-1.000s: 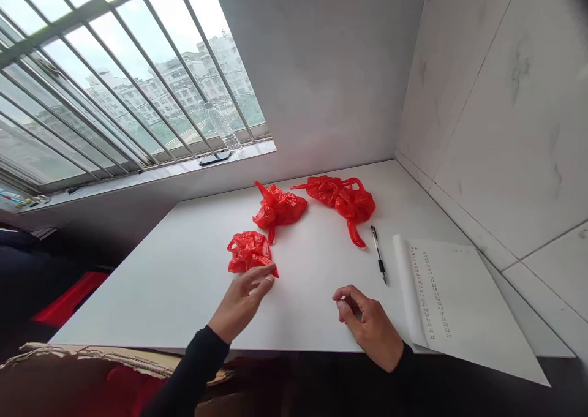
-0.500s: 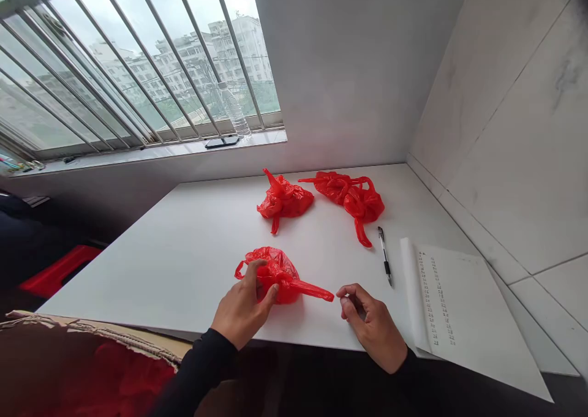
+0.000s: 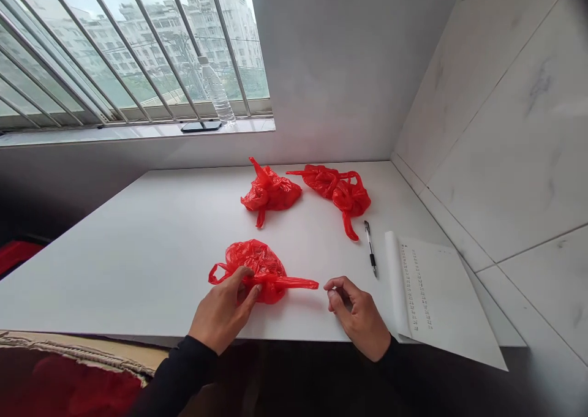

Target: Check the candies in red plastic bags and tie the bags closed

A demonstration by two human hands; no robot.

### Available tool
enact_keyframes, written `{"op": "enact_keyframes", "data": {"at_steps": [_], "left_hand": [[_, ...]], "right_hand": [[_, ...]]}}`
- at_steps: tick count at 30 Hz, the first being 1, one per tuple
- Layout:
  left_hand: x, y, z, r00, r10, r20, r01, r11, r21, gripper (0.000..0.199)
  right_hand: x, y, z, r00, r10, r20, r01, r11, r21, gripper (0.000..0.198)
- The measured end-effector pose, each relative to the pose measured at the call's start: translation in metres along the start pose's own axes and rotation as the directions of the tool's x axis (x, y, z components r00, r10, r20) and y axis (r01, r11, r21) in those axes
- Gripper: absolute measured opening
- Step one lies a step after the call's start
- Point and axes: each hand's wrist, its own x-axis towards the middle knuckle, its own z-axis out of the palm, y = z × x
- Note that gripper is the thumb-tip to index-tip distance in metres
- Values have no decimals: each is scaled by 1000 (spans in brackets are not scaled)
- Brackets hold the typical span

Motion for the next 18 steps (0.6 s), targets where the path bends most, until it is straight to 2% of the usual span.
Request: {"op": "enact_keyframes", "data": {"at_steps": [3,6,9,11,12,14,16,18], "left_hand": [[-2,1,1,998,69,-12,-69,996,-48,20],[-6,9,0,979,205,1,-203,972,-116,21],[-10,19,2,919,393,-3,-387,903,-189,19],[-12,24,4,881,473,-33,-469,860,-202,20],[-12,26,6,878,476,-50,-476,858,-194,20],[-14,29,8,902,423,-81,-431,887,-168,19],[-16,31,11,931,351,-97,-362,921,-143,17],[-19,33,13,942,323,-90,-333,935,-121,18]], "right_hand": [[1,-2,1,1000,-11,-4,11,1000,-1,19],[1,-3,1,1000,-19,-12,19,1000,5,22],[0,-2,0,999,-23,-31,24,999,42,29],[-1,-3,-1,999,-21,-28,23,998,66,35],[-2,-4,-1,999,-23,-23,24,997,72,37],[-4,-9,-2,999,-34,-21,36,997,68,38],[-4,-16,-1,998,-60,-36,62,997,56,31],[-1,-25,2,989,-141,-44,141,990,-2,20]]}}
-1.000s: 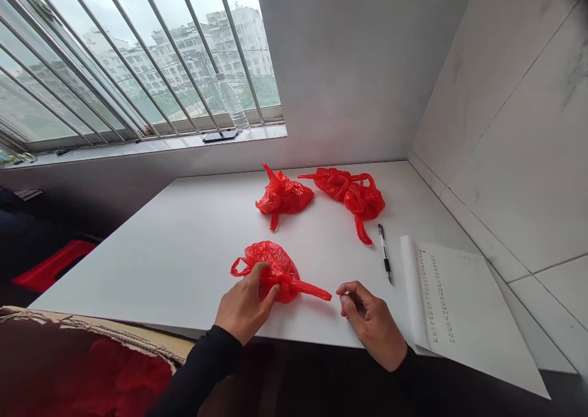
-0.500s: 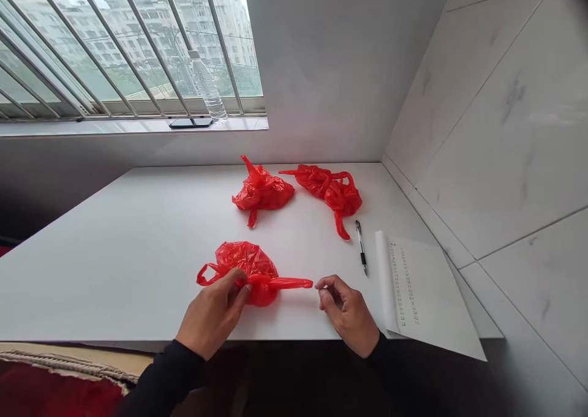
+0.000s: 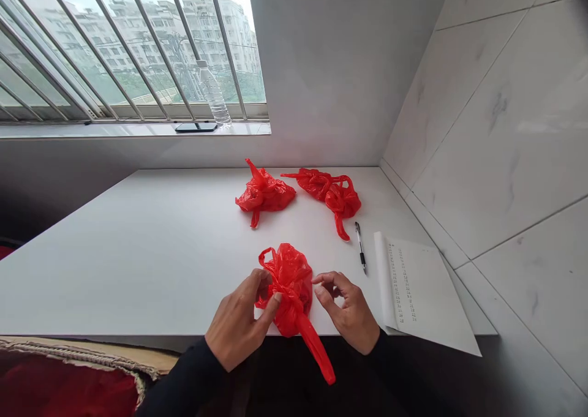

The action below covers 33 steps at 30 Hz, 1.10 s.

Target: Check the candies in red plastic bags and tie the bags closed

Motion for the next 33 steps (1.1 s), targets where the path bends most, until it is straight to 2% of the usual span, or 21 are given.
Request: {"op": "enact_keyframes", "data": {"at_steps": [1,4,6,8,9,12,14,17,19,21,24,26,29,33], "left_hand": [[-1,1,1,1000,0,10,0,1000,10,22],[-3,3,7,998,41,52,-42,999,23,35],[-2,3,11,995,70,72,-72,997,21,27],[-2,1,14,993,89,83,-91,996,14,10],[-1,0,15,992,96,83,-97,995,8,4],[0,-4,12,994,99,52,-99,995,-8,12],[1,-8,7,997,71,-9,-71,997,-12,14],[2,-12,-1,993,9,-118,-13,999,-33,14],[3,-13,-4,988,4,-155,-13,998,-59,13],[5,-10,-4,988,43,-151,-55,995,-82,13],[6,-2,0,985,124,-117,-136,985,-106,16],[6,0,2,982,157,-110,-169,979,-112,18],[4,-3,-1,980,150,-133,-165,980,-108,20],[3,-12,-9,976,99,-194,-125,984,-128,18]], "right_hand": [[3,-4,2,998,-62,12,62,997,-43,22],[10,-13,12,968,-222,117,238,960,-150,50],[14,-16,19,959,-228,170,255,954,-159,57],[15,-17,22,966,-192,171,219,962,-160,49],[15,-17,22,973,-173,153,198,966,-164,43],[15,-14,12,990,-123,68,133,975,-176,32],[14,-10,-1,997,-60,-38,53,984,-172,28],[13,-6,-21,980,22,-198,-52,987,-151,24],[12,-10,-27,975,-16,-222,-22,986,-165,24],[12,-17,-22,979,-122,-162,86,973,-216,28],[13,-29,-4,962,-270,38,269,919,-287,44],[15,-31,8,944,-301,131,328,895,-303,39],[17,-26,10,955,-267,127,294,904,-311,11],[14,-22,-6,980,-194,47,199,929,-311,11]]}}
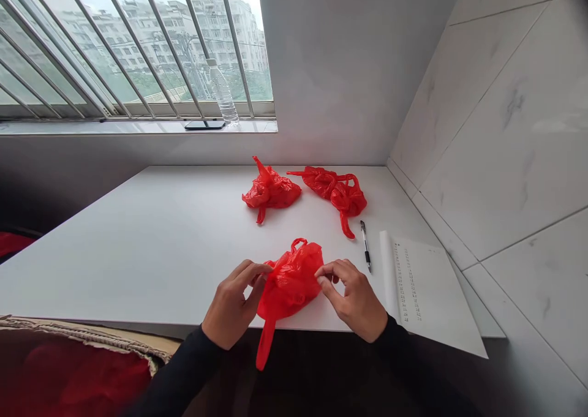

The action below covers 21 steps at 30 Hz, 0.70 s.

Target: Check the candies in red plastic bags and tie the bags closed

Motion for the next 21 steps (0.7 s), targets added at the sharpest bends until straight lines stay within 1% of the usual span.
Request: {"op": "enact_keyframes", "data": {"at_steps": [2,4,6,7,9,10,11,14,16,17,19,21], "left_hand": [[1,0,0,1000,5,8,-5,1000,-24,17],[1,3,4,998,31,49,-29,998,-52,19],[2,7,8,994,59,91,-52,996,-74,22],[1,9,10,992,66,104,-58,995,-78,23],[0,10,10,992,63,107,-55,996,-75,24],[0,9,9,994,53,99,-46,997,-68,24],[0,7,7,996,37,82,-32,998,-60,23],[1,0,2,1000,-20,6,20,999,-46,20],[4,-2,0,999,-35,-17,34,998,-53,18],[5,-2,1,999,-30,-12,30,998,-59,18],[6,2,4,1000,-4,27,6,997,-72,19],[5,8,7,997,30,74,-24,996,-82,21]], "right_hand": [[-1,-2,-4,999,-25,-33,24,1000,-10,13],[-1,-6,-1,993,-111,-37,109,993,-45,24],[1,-10,6,981,-194,19,195,977,-84,41],[1,-11,10,977,-209,51,213,973,-94,41],[2,-8,15,978,-190,82,197,977,-88,26],[2,-5,15,983,-166,77,172,982,-78,18],[1,-1,13,988,-138,64,142,987,-69,13],[-2,11,0,999,-48,7,49,998,-50,10],[-3,13,-9,999,-4,-40,2,999,-39,10],[-3,12,-10,998,-2,-62,0,999,-38,11],[-3,6,-8,996,-55,-71,51,997,-59,19],[-1,-3,2,991,-137,-4,136,987,-87,33]]}}
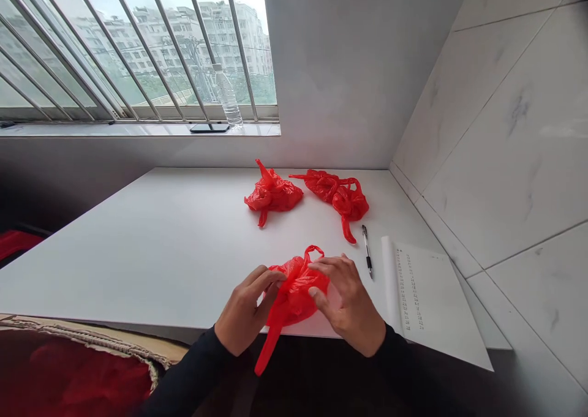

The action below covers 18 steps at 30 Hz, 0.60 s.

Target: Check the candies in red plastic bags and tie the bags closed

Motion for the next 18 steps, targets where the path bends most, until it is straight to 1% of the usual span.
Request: {"op": "enact_keyframes", "data": {"at_steps": [1,2,3,5,6,9,12,14,16,18], "left_hand": [[-1,3,2,1000,13,20,-13,1000,-1,22],[-1,5,3,999,22,32,-22,1000,0,22],[-2,6,3,999,26,37,-26,1000,5,21],[-3,5,3,1000,19,20,-19,1000,19,21],[-3,2,2,1000,9,-1,-8,1000,29,20],[0,-7,-4,994,-42,-104,48,997,58,18],[1,-11,-8,975,-86,-204,104,991,79,16],[1,-6,-6,971,-80,-226,103,991,91,17],[-2,4,-1,985,-12,-173,33,992,119,27],[-5,13,6,992,101,-77,-86,980,179,37]], "right_hand": [[1,-4,5,998,-33,46,33,999,-4,36],[2,-7,10,995,-49,87,49,999,-2,33],[3,-8,14,992,-49,112,48,999,7,26],[2,-7,16,994,-23,111,19,999,34,12],[1,-5,14,996,1,93,-5,999,48,9],[-5,6,-2,994,107,12,-108,990,88,7],[-10,12,-19,961,275,-43,-266,952,154,13],[-12,11,-25,938,345,-34,-333,924,187,19],[-11,6,-24,932,363,-11,-354,913,202,20],[-10,-1,-19,939,343,29,-342,919,195,22]]}}
